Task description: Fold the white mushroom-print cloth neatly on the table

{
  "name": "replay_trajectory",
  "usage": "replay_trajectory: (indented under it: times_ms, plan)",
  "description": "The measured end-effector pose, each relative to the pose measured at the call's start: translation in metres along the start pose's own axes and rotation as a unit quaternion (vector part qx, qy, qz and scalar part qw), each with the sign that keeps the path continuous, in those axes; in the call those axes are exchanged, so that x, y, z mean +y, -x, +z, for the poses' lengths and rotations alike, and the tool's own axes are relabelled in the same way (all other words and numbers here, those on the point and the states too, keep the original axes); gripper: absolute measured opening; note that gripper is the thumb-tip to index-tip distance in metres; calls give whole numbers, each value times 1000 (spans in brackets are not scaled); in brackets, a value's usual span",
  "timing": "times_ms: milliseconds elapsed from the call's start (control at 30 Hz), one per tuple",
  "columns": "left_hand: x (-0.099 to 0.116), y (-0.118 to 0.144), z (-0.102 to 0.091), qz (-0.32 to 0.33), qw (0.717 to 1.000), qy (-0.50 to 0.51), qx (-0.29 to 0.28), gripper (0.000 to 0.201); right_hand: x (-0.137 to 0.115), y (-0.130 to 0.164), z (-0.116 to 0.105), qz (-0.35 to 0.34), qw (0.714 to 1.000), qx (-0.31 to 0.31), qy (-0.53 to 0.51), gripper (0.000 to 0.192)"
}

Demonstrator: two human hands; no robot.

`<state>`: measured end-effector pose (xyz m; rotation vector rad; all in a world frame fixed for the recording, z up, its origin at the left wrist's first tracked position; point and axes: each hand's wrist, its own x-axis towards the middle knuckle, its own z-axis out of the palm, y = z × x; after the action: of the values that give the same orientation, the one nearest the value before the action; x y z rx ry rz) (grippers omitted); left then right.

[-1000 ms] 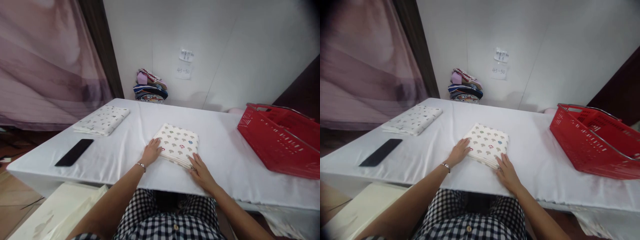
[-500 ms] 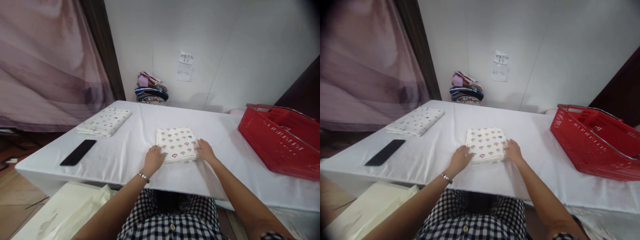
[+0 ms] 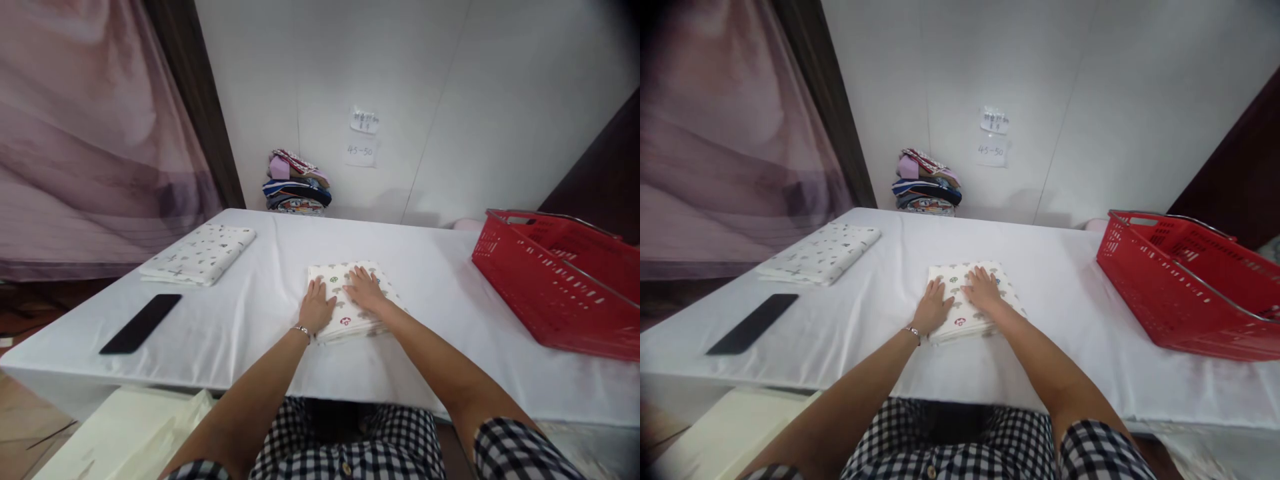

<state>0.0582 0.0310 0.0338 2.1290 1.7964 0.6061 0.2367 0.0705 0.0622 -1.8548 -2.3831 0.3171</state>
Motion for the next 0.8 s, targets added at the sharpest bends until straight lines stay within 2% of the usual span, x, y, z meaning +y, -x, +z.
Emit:
replay_trajectory:
  times_ms: [100,200,333,467,533,600,667,800]
  plan:
    - [-2,0,1,9,1000,12,12,53,1,-22,0,2,999,33,13,61]
    - [-3,1,3,11,999,30,24,52,5,-35,10,15,1000,10,22,61]
    - [-5,4,6,-6,997,68,39,49,9,-37,22,17,1000,7,24,61]
    - [-8,5,5,-29,988,109,108,48,11,-35,19,16,1000,7,19,60]
    - [-11,1,1,-67,978,134,143,47,11,-35,15,17,1000,1,16,60]
    - [-15,-5,-6,-141,963,182,137,43,7,-35,12,23,1000,-8,9,59]
    - [-20,-11,-14,-210,945,228,105,37,0,-33,11,20,1000,-15,2,55]
    - [-26,-20,-26,-246,936,244,63,26,-28,-21,16,-19,1000,-10,-2,50]
